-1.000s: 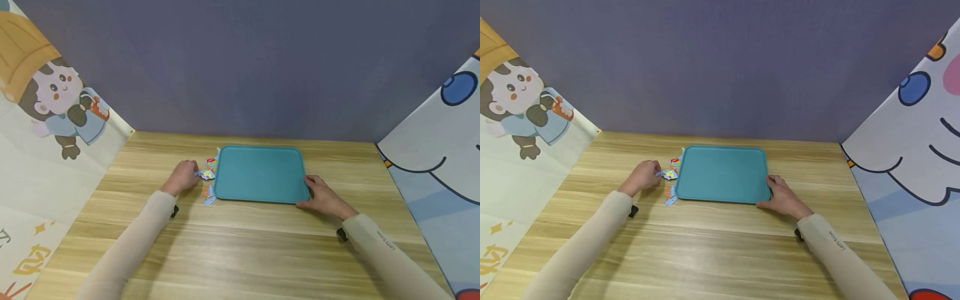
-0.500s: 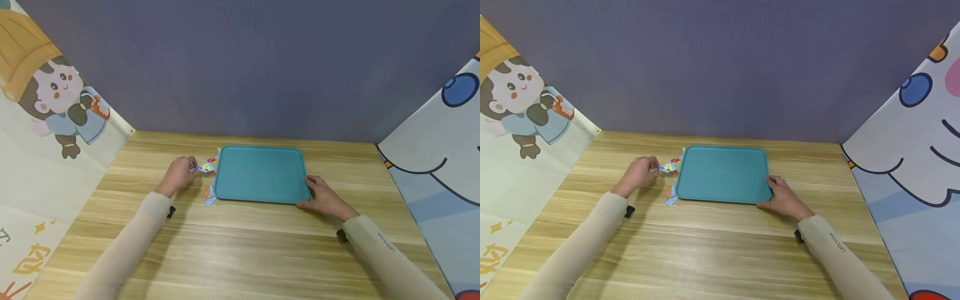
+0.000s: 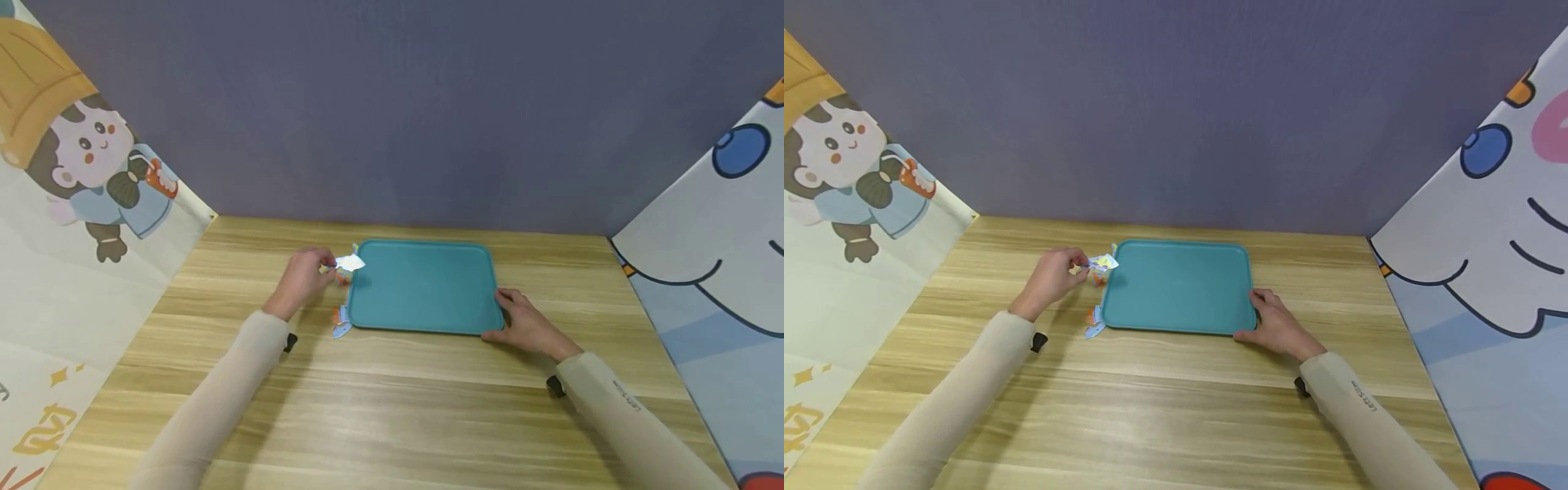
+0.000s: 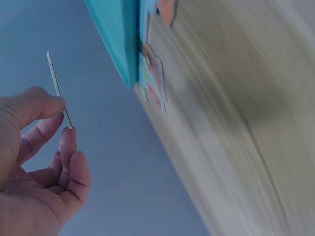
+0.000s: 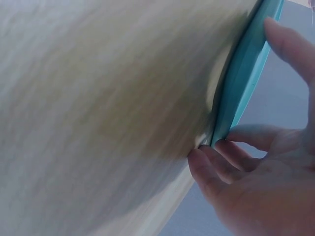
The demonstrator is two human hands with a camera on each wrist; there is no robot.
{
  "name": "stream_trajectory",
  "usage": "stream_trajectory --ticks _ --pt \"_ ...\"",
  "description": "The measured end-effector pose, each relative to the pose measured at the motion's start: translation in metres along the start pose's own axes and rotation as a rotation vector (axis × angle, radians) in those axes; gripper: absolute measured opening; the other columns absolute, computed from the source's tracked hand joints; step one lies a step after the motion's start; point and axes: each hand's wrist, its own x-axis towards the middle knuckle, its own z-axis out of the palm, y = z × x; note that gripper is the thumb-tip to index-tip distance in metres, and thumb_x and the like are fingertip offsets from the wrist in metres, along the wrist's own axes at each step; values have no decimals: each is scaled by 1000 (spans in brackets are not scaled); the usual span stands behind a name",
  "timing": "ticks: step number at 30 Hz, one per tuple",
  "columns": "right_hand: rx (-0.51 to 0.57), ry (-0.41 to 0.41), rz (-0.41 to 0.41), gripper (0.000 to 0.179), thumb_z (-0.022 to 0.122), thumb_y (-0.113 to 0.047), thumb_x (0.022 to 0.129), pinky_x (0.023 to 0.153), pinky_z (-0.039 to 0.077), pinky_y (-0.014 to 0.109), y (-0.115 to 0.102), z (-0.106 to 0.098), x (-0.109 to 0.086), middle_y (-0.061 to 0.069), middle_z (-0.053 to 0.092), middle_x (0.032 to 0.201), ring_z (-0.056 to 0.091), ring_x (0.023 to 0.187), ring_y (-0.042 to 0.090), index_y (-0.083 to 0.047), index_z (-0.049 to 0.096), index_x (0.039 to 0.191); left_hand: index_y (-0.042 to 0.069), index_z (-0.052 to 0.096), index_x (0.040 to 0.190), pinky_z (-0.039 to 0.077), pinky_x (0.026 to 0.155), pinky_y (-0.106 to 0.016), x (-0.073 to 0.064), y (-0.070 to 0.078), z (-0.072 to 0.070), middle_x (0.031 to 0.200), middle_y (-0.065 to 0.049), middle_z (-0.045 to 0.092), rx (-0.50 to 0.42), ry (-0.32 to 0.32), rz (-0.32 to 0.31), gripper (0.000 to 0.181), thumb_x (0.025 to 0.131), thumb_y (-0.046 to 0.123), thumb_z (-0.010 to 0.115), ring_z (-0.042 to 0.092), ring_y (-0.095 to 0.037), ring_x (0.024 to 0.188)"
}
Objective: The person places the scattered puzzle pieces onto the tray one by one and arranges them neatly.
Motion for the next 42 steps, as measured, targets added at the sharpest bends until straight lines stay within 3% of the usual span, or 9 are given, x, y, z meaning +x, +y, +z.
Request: stream_trajectory --ticks 7,16,23,35,42 --pt "-3 6 1 102 76 -45 76 102 28 57 0 1 -1 27 25 144 25 130 45 14 25 141 6 66 84 48 71 -35 9 6 15 86 -9 65 -16 -15 4 6 80 5 70 58 -27 83" --pt "-17 4 6 102 76 -45 76 101 29 56 1 1 0 27 25 143 27 130 44 14 24 141 5 66 81 49 61 -30 24 14 29 81 -6 66 -40 -33 -3 5 79 3 70 59 -15 63" --pt "-22 10 4 102 76 -46 75 101 30 55 1 2 1 26 26 143 28 130 43 13 25 141 3 67 84 50 66 -32 29 17 39 85 -8 66 6 -97 -70 6 80 6 71 58 -21 75" --pt "-11 -4 11 102 75 -45 77 102 28 56 2 1 1 27 25 144 26 130 44 14 24 141 4 68 95 48 68 -34 40 29 49 93 -10 66 64 -177 -92 14 83 9 71 56 -22 76" --pt "-10 -17 16 102 75 -45 77 102 28 56 2 0 2 27 24 145 25 131 44 14 23 142 5 68 89 46 75 -41 46 35 54 91 -12 65 109 -162 -81 10 80 7 72 56 -29 84"
